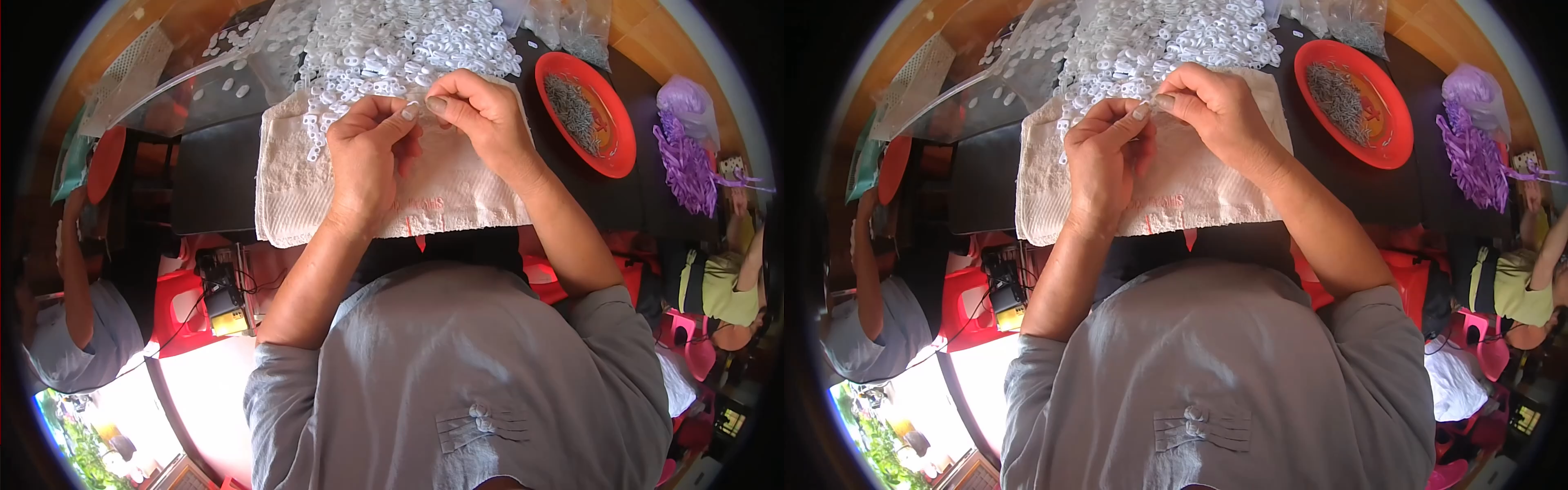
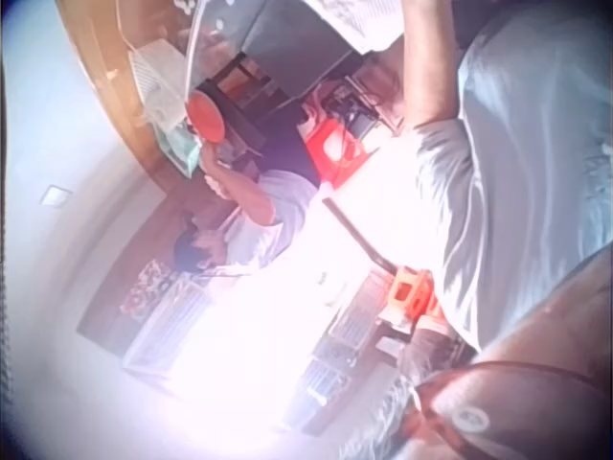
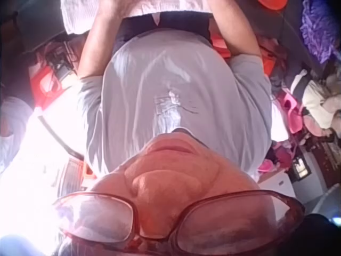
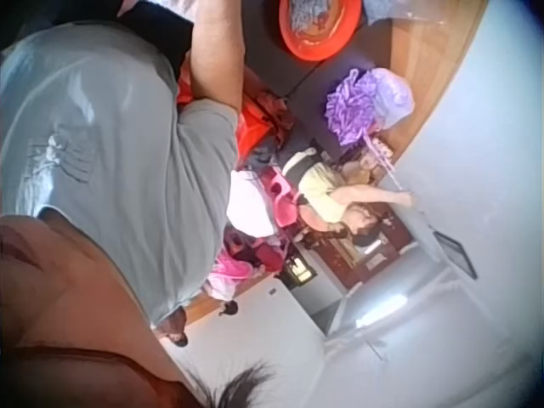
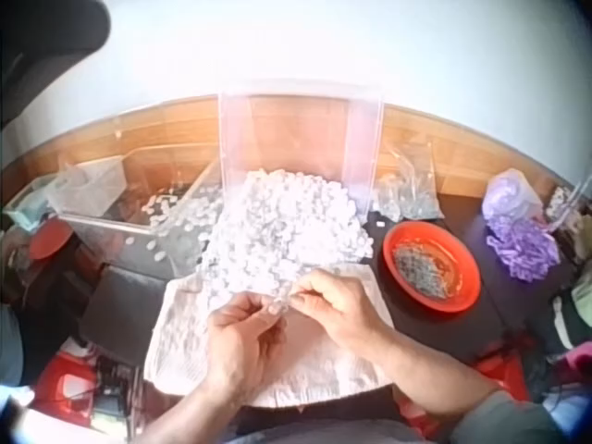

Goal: Manually assembling small white plastic components by joining parts and pins on a workbench.

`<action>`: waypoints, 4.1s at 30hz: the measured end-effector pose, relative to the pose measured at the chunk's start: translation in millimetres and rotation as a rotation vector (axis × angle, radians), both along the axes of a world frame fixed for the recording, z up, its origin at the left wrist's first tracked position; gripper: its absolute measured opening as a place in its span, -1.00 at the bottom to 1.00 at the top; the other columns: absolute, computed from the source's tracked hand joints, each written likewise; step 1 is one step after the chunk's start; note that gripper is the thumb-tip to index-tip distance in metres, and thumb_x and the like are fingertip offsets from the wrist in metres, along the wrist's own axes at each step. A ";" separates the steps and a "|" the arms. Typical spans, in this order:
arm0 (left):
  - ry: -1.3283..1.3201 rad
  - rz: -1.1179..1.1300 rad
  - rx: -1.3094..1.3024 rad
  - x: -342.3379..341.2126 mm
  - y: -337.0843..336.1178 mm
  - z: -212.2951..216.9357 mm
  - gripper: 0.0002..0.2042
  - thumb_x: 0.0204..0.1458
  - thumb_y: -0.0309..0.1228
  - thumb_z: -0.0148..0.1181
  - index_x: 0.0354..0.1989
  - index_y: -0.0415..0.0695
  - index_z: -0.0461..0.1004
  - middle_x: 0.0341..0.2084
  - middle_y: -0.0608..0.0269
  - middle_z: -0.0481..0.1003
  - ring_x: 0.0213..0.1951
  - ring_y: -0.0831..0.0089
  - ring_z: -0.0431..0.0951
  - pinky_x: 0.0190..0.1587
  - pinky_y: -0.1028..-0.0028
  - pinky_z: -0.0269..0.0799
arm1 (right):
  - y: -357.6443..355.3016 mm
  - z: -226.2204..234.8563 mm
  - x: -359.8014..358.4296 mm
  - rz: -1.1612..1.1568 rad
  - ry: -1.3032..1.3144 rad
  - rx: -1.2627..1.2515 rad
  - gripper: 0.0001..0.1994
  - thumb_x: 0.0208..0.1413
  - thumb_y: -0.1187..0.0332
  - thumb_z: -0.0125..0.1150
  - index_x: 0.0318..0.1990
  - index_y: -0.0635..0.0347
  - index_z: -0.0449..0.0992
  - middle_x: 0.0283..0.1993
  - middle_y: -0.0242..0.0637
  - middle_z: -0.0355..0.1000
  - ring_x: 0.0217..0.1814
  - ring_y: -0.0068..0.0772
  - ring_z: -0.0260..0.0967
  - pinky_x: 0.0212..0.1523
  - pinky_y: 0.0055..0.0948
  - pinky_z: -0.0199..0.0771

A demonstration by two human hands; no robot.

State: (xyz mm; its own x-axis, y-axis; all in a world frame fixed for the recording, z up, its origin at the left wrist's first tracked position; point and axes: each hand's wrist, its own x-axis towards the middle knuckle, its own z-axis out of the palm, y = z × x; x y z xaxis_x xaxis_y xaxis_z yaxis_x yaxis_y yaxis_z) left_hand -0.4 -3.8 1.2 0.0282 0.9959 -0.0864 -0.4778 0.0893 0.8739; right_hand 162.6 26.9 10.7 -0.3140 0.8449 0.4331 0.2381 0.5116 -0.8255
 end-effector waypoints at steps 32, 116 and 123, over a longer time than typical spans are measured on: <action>-0.223 0.137 -0.139 -6.1 0.8 4.7 -0.93 0.06 -0.49 0.09 -0.40 -0.23 0.39 -0.60 0.21 0.44 -0.66 0.49 0.39 -0.67 0.55 0.19 | 30.5 -0.2 1.1 -0.354 -0.571 0.322 -0.87 -0.02 0.48 0.18 -0.28 0.17 0.53 -0.34 -0.18 0.52 -0.32 -0.17 0.49 -0.31 -0.33 0.43; 0.053 0.091 0.013 5.1 0.8 0.0 -0.91 0.11 -0.49 0.13 -0.37 -0.26 0.42 -0.60 0.27 0.45 -0.66 0.60 0.37 -0.67 0.63 0.16 | 10.9 -2.0 -4.8 0.066 -0.033 -0.085 -0.93 0.12 0.49 0.14 -0.28 0.27 0.50 -0.43 -0.56 0.37 -0.37 -0.77 0.24 -0.37 -0.70 0.26; 0.012 0.138 0.011 5.3 3.0 -1.6 -0.90 0.10 -0.47 0.14 -0.37 -0.25 0.42 -0.60 0.26 0.45 -0.66 0.59 0.37 -0.68 0.61 0.15 | 14.1 2.1 -2.9 -0.052 0.163 -0.181 -0.89 0.07 0.49 0.18 -0.27 0.28 0.57 -0.52 -0.53 0.36 -0.52 -0.77 0.21 -0.51 -0.71 0.24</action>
State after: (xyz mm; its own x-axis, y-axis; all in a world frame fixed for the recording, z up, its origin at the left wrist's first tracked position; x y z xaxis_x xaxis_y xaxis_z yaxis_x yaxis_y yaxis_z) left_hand 4.9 -0.8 -0.4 -0.1099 0.9911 -0.0753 -0.4745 0.0143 0.8801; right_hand 159.7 41.0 12.8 -0.2065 0.9264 0.3147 0.1162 0.3426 -0.9323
